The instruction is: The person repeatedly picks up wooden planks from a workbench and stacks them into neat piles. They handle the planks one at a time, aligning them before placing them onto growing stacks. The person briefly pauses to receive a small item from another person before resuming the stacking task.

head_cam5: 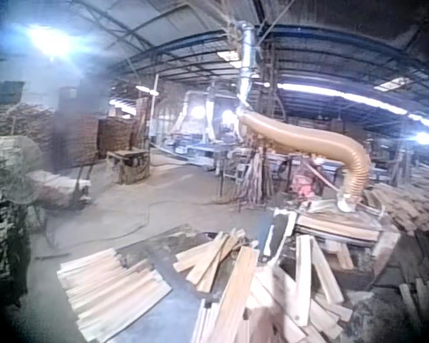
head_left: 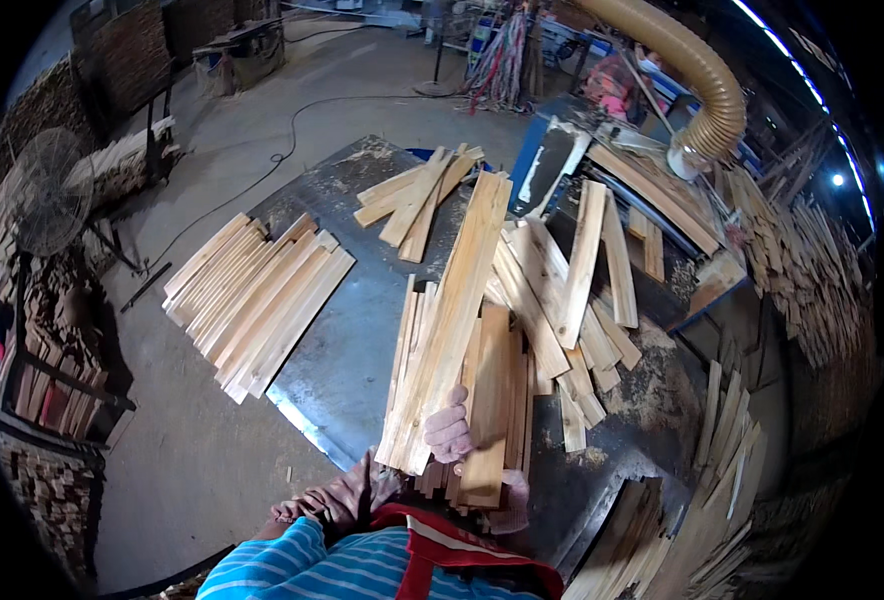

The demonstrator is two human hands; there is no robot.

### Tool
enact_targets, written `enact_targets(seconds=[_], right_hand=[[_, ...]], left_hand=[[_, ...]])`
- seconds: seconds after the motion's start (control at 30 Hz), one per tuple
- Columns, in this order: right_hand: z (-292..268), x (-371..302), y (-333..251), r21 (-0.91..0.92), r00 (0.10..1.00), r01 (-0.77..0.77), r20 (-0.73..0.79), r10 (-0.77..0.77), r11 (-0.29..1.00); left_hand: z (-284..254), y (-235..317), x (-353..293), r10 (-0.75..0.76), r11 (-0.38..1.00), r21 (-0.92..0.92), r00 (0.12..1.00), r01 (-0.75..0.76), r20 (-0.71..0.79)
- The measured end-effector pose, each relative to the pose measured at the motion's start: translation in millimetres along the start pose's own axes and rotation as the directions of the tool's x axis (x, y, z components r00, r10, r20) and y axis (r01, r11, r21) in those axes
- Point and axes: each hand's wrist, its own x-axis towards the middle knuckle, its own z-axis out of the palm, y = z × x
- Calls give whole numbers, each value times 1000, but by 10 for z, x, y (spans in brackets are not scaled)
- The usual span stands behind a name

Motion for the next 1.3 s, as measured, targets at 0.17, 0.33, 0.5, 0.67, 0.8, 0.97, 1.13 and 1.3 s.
enact_targets(seconds=[0.17, 0.33, 0.5, 0.67, 0.8, 0.97, 1.13, 1.3], right_hand=[[-218, 12, 291, -206, 991, -104, -99, 85, 973], [-654, 161, 371, -884, 952, -267, -305, -40, 383], [-668, 303, 351, -996, 991, -16, -4, -131, -91], [175, 352, -85, -928, 820, 152, -74, -567, 341], [790, 366, -328, -827, 509, 405, -151, -847, 391], [275, -21, -651, -853, 261, 16, -500, -826, 522], [-719, -799, -736, -855, 377, -84, -503, -778, 512], [-2529, -2346, -299, -477, 372, -873, -508, -777, -106]], left_hand=[[542, 109, 191, -41, 994, 98, 999, 44, -28], [493, 211, 74, -14, 977, 208, 987, 47, -159], [281, 182, 85, 6, 1000, -24, 1000, -6, -9], [612, -28, 298, 529, 345, 642, 423, 685, -736], [419, -495, 281, 454, -362, 480, 601, 799, -658], [144, -1169, 139, -262, -932, 357, 787, -58, -558], [-185, -1314, 91, -108, -823, 438, 656, 363, -747], [-490, -687, 5, 561, -778, -35, 668, 627, -490]])
